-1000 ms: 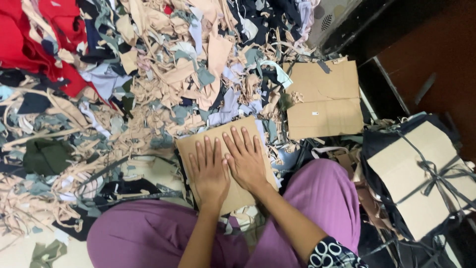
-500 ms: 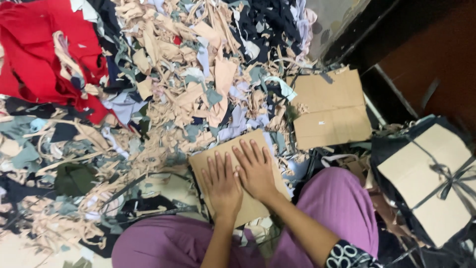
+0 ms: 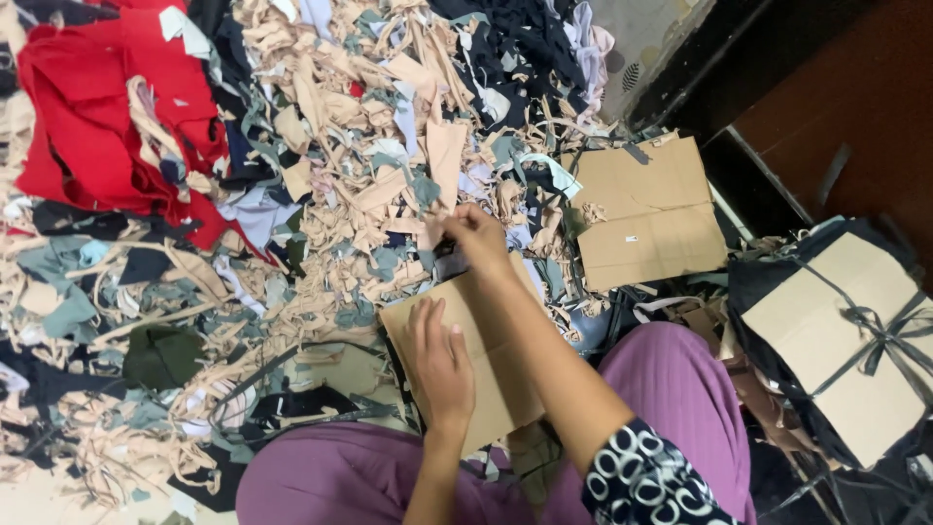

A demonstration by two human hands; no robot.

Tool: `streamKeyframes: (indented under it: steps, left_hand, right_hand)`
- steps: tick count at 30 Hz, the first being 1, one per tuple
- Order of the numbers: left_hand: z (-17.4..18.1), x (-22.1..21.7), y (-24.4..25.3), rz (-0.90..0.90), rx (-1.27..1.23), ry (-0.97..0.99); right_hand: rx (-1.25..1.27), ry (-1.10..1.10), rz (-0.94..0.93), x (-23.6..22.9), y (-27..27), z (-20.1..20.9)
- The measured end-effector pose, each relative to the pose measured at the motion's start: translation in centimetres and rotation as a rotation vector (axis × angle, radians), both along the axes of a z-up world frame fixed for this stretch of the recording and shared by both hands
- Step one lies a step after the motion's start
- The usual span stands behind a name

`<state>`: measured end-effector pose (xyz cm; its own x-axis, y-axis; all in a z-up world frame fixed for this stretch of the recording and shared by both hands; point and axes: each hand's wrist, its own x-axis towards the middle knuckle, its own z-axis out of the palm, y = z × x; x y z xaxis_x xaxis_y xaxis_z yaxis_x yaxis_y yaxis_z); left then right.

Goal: The person sits on the floor and folds a sheet of light pink paper over a piece of cardboard. They then gather shredded fabric scraps from a large pile and place them on top of the folded paper, smoothing the material down.

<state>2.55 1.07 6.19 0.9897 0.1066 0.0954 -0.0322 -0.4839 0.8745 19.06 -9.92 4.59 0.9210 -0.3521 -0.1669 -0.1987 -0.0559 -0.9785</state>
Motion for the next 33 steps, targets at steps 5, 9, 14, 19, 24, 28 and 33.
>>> streamKeyframes:
  steps: [5,9,14,19,24,28,33]
  left_hand:
    - [5.6,0.9,0.1,0.049,-0.332,0.179]
    - [9.5,1.6,-1.1,-0.127,-0.842,0.449]
    - [7.0,1.8,-2.3,-0.001,-1.494,0.756]
    - [5.6,1.4,-1.1,0.051,-1.413,0.956]
    - [4.8,1.4,1.5,0.020,-1.088,0.564]
    - [7.5,-0.2,3.1,-0.125,-1.052,0.489]
    - [13.4,-2.8,2.6,-0.145,-0.949,0.519]
  right_hand:
    - [0.671,-0.120,0.086,-6.0,-1.9,9.2]
    - [1.037,-0.026,0.105,-10.3,-3.6,14.1]
    - [1.016,0.078,0.190,-16.2,-5.1,13.1]
    - [0.774,0.178,0.322,-22.5,-6.0,10.6]
    - [0.532,0.288,0.501,-25.4,-6.7,8.4]
    - [0.366,0.327,0.561,-25.2,-6.1,8.7]
    - [-0.039,0.137,0.418,-23.2,-3.2,12.8]
